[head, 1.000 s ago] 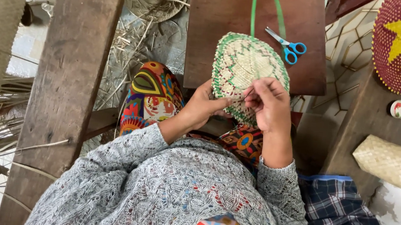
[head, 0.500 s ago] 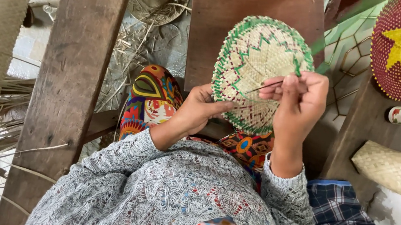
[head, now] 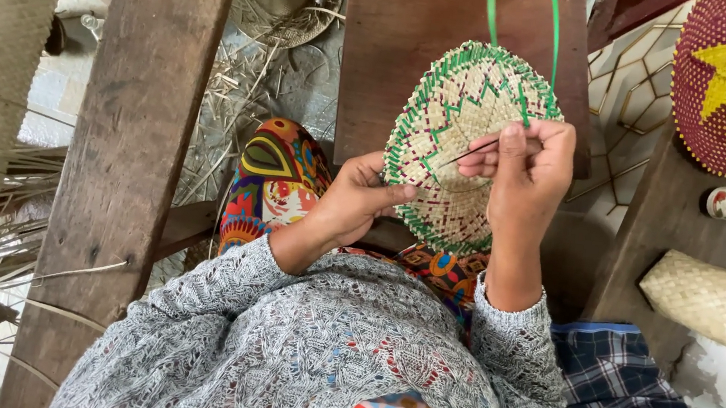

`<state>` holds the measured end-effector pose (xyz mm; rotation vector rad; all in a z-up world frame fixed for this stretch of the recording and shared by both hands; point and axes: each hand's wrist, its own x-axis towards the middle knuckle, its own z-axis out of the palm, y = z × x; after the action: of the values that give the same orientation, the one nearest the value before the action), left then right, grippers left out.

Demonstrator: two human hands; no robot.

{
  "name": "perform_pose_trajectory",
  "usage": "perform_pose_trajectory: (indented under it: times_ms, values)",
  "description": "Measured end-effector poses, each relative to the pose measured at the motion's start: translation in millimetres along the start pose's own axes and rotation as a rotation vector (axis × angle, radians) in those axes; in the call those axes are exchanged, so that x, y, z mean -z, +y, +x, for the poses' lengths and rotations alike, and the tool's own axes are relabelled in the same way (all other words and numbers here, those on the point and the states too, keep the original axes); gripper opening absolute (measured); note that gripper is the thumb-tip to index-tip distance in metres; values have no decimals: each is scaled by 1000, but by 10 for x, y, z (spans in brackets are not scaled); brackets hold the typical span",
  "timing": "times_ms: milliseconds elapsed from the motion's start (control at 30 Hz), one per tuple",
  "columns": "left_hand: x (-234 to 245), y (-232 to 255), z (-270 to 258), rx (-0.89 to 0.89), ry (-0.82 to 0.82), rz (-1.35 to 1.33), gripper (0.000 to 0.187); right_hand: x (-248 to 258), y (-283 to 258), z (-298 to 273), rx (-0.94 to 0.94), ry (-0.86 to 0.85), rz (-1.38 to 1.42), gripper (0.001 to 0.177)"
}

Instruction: The person weaves a handheld fan by threading thin green strips through a circular woven base using a needle.

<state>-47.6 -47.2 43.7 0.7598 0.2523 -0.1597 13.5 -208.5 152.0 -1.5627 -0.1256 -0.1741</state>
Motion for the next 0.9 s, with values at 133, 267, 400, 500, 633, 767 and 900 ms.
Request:
perform_pose_trajectory:
  times_ms: [133,267,400,500,633,767,900]
  values:
    - [-147,137,-68,-8,-5,21,29,6,-3,-27,34,1,-92,13]
    - [-228,194,-103,-14,12,9,30,0,98,-66,92,26,-155,15]
    - [-257,169,-63,-30,102,1,28,-12,240,-80,97,54,-112,16]
    - [-273,164,-21,-73,150,-2,23,-72,180,-61,13,33,-21,17]
    - [-229,151,-21,-87,179,6,22,-122,339,-70,-87,89,82,14]
    - [-180,104,-16,-98,183,4,21,-63,528,-39,-297,78,199,11]
    - [-143,65,-20,-108,175,1,21,-21,644,-48,-383,41,255,11]
